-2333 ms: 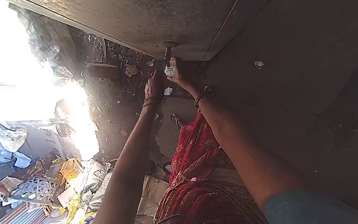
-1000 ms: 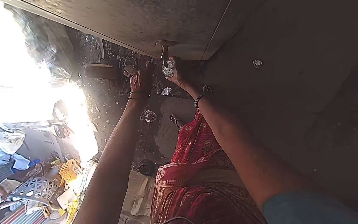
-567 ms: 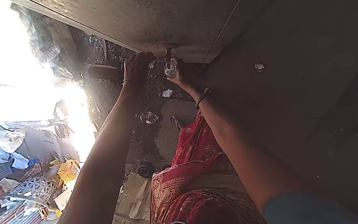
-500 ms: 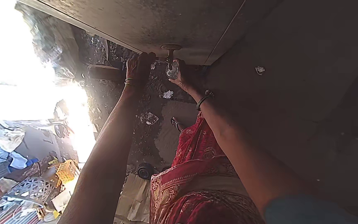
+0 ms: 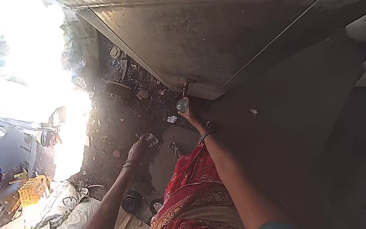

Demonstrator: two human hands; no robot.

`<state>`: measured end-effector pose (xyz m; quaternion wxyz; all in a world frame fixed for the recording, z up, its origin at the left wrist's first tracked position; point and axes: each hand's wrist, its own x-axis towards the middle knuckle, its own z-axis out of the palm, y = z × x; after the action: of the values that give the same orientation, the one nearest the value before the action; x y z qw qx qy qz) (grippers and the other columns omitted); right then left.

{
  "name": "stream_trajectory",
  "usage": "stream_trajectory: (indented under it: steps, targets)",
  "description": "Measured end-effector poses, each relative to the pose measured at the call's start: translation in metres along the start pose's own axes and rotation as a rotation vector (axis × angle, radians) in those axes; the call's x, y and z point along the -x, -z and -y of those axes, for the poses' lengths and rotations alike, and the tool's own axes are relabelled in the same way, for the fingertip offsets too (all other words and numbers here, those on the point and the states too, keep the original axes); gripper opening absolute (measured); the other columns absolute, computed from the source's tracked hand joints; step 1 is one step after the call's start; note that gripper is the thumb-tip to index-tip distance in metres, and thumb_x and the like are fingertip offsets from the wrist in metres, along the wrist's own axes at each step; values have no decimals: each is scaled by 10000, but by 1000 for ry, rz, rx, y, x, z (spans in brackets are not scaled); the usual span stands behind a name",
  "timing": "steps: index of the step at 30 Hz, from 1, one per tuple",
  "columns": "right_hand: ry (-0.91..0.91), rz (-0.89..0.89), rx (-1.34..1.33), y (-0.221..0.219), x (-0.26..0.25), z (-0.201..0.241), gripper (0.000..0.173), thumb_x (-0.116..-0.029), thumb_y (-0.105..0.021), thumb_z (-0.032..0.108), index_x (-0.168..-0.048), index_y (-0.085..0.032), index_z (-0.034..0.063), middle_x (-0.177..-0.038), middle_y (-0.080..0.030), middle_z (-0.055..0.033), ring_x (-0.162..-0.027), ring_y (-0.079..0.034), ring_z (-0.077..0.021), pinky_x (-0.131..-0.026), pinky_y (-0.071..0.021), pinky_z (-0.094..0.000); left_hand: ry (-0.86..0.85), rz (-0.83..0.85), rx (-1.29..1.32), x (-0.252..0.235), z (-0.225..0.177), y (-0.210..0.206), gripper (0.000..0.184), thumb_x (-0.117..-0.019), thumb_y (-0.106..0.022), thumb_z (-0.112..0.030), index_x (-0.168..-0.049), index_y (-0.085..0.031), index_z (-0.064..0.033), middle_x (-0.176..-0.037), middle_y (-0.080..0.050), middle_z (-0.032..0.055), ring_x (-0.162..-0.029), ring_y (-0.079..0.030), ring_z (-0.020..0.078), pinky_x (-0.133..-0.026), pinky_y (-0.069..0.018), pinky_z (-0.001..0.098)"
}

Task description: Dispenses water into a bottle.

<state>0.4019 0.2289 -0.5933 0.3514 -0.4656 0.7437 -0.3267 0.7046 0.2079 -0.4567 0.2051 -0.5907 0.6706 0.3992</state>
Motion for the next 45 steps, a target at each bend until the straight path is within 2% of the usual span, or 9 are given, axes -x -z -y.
stream_trajectory:
  steps: [6, 10, 16, 21, 24, 30, 36, 39, 45]
  targets:
    - [20, -8, -6, -24, 0, 14, 911, -676, -955, 186, -1429, -479, -9, -1420, -537, -262, -1308, -544, -401, -1092, -455, -537, 85, 63, 282, 129, 118, -59, 330, -1063, -541, -183, -1349, -618, -38, -1218, -709, 155, -1083, -704, 258, -1010, -533, 459]
    - [37, 26, -38, -29, 15, 29, 930, -714, -915, 241, -1459, -440, -49, -1447, -519, -279, -1353, -515, -384, -1139, -422, -497, 110, 55, 431, 178, 130, -73, 279, -1066, -526, -158, -1262, -677, -30, -1063, -748, 106, -980, -717, 195, -961, -548, 413]
    - [187, 13, -177, 0, 46, 105, 935, -667, -895, 29, -1434, -395, -160, -1402, -501, -377, -1319, -519, -438, -1134, -417, -472, 0, -49, 571, 187, 126, -51, 316, -1085, -479, -178, -1294, -658, -22, -1075, -742, 161, -988, -708, 270, -960, -527, 459]
    - [358, -30, -119, 21, 39, 79, 1009, -680, -945, 221, -1435, -392, -154, -1367, -558, -336, -1299, -572, -362, -1126, -441, -391, -53, -202, 765, 131, 82, 17, 339, -1092, -453, -178, -1325, -634, -11, -1163, -716, 208, -1057, -709, 322, -992, -533, 519]
    - [314, -64, -198, 51, 50, 88, 995, -615, -918, 97, -1408, -388, -188, -1359, -537, -371, -1269, -575, -366, -1104, -461, -396, -162, -263, 857, 75, 26, 57, 348, -1082, -439, -131, -1350, -616, 3, -1187, -705, 209, -1069, -697, 295, -1001, -526, 477]
    - [214, -139, -160, 116, 71, 82, 989, -609, -900, 87, -1385, -371, -224, -1334, -546, -354, -1246, -578, -270, -1082, -458, -306, -267, -5, 740, -59, -118, 77, 365, -1085, -459, -139, -1402, -580, -5, -1352, -619, 235, -1233, -605, 351, -1068, -446, 511]
    - [114, -141, 118, 189, 87, 71, 941, -633, -916, 217, -1388, -470, -125, -1317, -599, -312, -1219, -612, -369, -1060, -494, -454, -57, 185, 677, -103, -236, 84, 467, -1077, -454, -104, -1513, -373, 43, -1421, -521, 290, -1259, -568, 383, -1064, -442, 516]
    - [109, -155, 140, 211, 89, 68, 927, -637, -899, 229, -1378, -476, -136, -1298, -607, -321, -1198, -623, -377, -1047, -501, -458, 21, 130, 733, -119, -252, 70, 622, -1065, -515, -193, -1597, -251, -8, -1503, -480, 271, -1379, -507, 377, -1149, -395, 516]
    - [186, -166, 144, 226, 79, 71, 914, -630, -882, 262, -1358, -502, -141, -1297, -600, -332, -1194, -611, -408, -1052, -488, -477, -100, 41, 772, -103, -228, 67, 512, -1058, -531, -154, -1508, -394, 48, -1480, -510, 267, -1389, -500, 372, -1176, -377, 505]
